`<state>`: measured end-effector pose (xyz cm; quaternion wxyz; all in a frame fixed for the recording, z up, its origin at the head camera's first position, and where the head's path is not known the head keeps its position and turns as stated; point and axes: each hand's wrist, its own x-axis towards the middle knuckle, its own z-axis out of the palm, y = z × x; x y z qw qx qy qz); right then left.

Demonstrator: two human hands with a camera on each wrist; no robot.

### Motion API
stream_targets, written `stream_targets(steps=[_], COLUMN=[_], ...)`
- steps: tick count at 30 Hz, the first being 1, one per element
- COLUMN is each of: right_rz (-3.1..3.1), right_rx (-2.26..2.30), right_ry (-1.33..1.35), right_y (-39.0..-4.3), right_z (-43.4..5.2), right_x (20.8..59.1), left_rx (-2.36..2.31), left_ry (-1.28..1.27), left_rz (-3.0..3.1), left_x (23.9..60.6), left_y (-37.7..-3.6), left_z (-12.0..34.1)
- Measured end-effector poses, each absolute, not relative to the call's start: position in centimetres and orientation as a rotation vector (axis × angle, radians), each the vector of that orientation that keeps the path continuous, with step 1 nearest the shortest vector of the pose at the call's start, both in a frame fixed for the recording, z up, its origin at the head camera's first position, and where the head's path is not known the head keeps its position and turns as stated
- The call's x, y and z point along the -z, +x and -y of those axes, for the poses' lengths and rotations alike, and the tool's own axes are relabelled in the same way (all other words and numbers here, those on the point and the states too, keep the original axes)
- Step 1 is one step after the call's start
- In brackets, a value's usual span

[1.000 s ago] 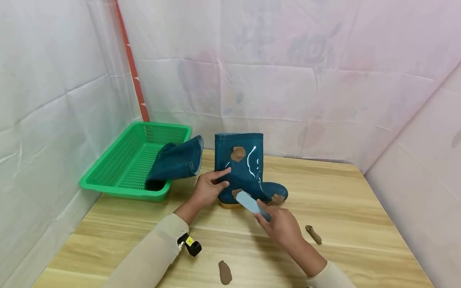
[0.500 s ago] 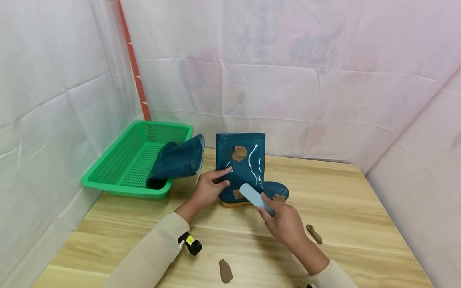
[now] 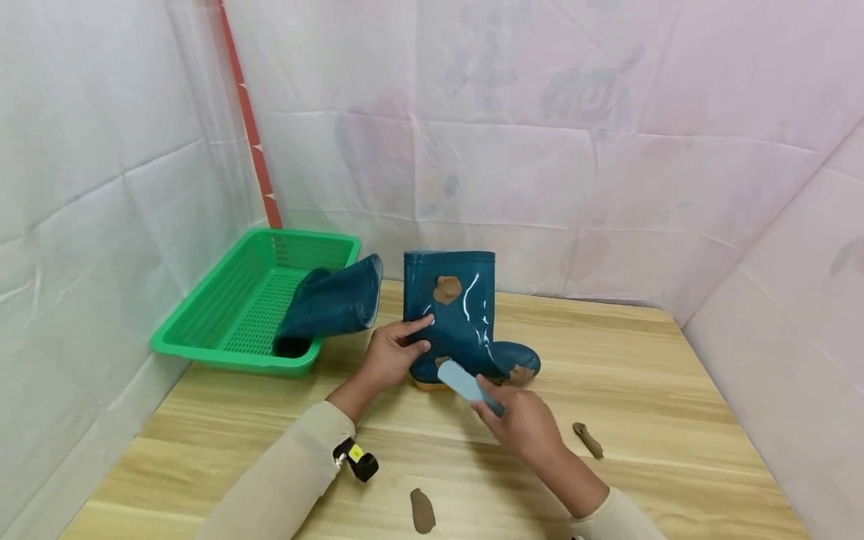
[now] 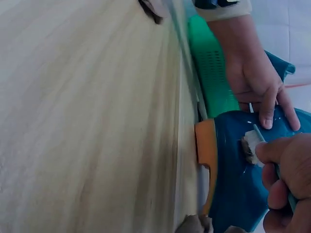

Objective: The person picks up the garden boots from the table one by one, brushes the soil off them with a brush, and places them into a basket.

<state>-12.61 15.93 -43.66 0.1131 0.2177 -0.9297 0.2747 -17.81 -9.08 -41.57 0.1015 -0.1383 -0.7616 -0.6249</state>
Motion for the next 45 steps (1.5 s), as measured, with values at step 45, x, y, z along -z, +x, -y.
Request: stream_targets(steps=[45], right_rz=[2.795], right_rx=[-0.790], right_ry=[0.707], right_y=[-12.25], right_z=[-15.22], right_x=[44.12], left_rx=[1.827], left_ry=[-0.446], left_rz=[2.250], left_x=[41.26], left_y=[-17.60], left_z=[9.13])
